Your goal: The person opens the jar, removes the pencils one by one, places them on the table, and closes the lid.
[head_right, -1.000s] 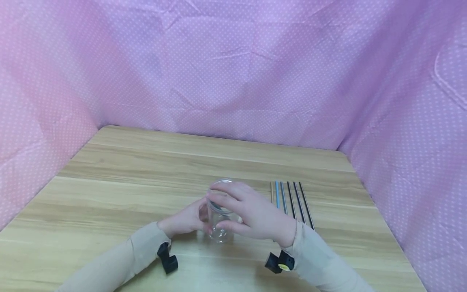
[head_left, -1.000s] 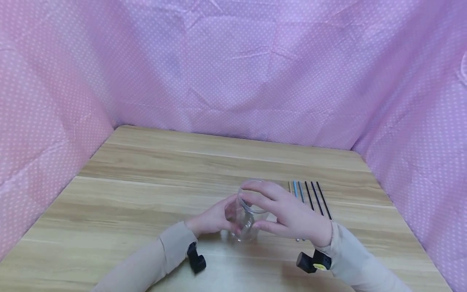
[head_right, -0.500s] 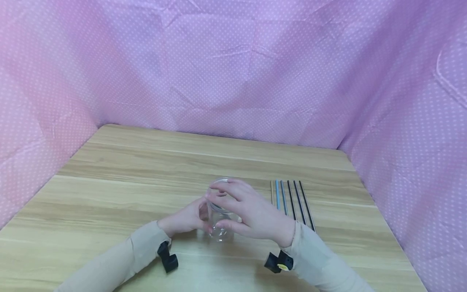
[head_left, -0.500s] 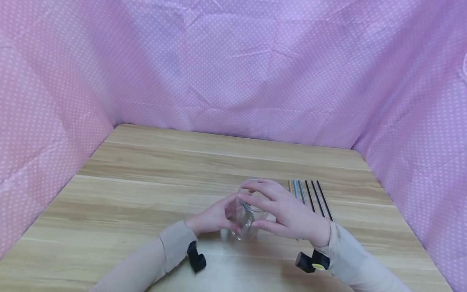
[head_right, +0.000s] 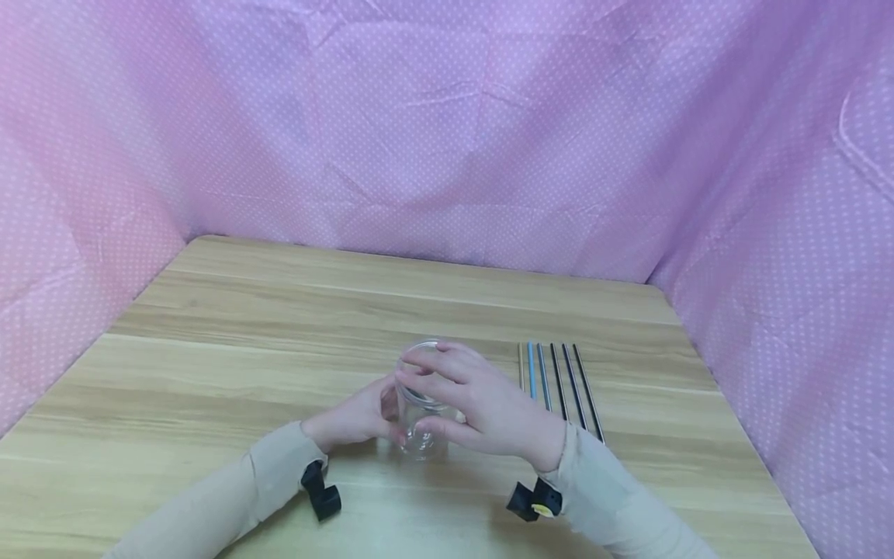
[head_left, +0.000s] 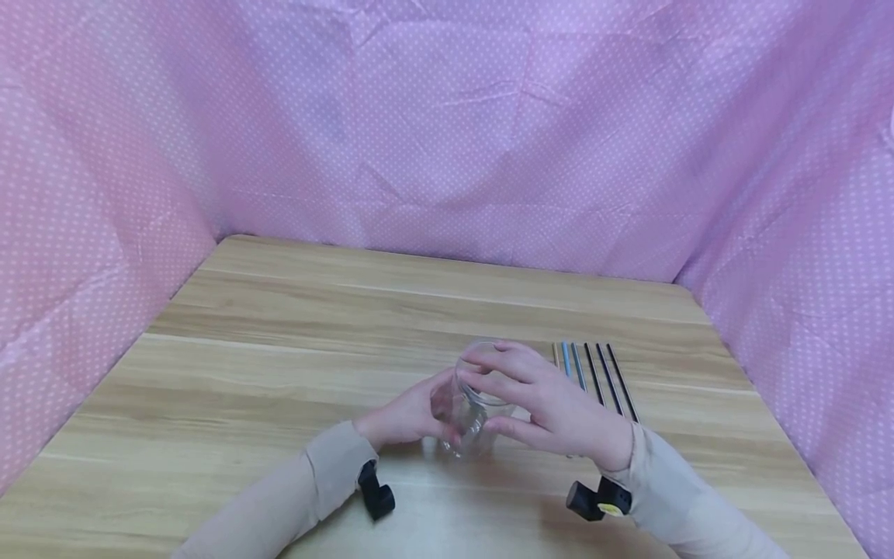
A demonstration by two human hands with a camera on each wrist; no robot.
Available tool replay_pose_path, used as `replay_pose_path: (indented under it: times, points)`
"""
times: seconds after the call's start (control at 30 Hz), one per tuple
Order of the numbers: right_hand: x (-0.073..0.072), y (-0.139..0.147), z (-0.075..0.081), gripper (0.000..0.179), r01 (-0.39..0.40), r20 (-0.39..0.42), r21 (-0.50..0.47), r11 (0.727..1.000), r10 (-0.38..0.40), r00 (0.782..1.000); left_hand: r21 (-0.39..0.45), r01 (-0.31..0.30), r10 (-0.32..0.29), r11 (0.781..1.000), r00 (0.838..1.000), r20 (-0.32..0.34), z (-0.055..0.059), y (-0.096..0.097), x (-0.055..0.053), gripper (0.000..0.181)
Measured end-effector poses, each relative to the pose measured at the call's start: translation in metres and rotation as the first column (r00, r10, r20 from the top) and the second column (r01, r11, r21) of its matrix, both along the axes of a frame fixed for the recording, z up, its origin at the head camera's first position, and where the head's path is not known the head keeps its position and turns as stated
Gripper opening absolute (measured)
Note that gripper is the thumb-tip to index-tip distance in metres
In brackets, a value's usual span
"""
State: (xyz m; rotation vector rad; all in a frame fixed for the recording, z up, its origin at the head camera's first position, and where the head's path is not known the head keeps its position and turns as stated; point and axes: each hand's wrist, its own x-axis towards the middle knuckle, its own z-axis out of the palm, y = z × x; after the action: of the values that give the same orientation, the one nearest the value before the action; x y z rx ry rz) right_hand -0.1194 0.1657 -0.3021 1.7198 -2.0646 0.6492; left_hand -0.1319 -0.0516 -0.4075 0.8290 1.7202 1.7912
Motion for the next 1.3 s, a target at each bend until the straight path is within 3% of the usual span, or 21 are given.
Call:
replay_pose_path:
  times: [0.43, 0.8, 1.1, 1.3]
  points:
    - [-0.001, 0.003, 0.002, 0.044, -0.040, -0.062, 0.011, 0.999, 0.040, 0.997, 0.040, 0.022, -0.022, 0.999, 1.000, -0.002, 0.000, 0.000, 0.001, 0.095]
    - [0.001, 0.013, 0.005, 0.044, 0.016, -0.100, 0.023, 1.000, -0.013, 0.995, 0.022, 0.018, -0.018, 1.000, 1.000, 0.004, 0.000, 0.000, 0.001, 0.097]
    - [0.004, 0.015, 0.011, 0.041, 0.157, 0.024, 0.097, 0.983, -0.160, 0.987, -0.016, -0.002, 0.001, 1.000, 1.000, -0.003, 0.000, 0.000, 0.002, 0.094]
    - [0.002, 0.007, 0.021, 0.028, 0.147, 0.077, 0.053, 0.988, -0.151, 0.986, -0.027, -0.014, 0.014, 1.000, 1.000, -0.006, -0.002, 0.000, 0.003, 0.093]
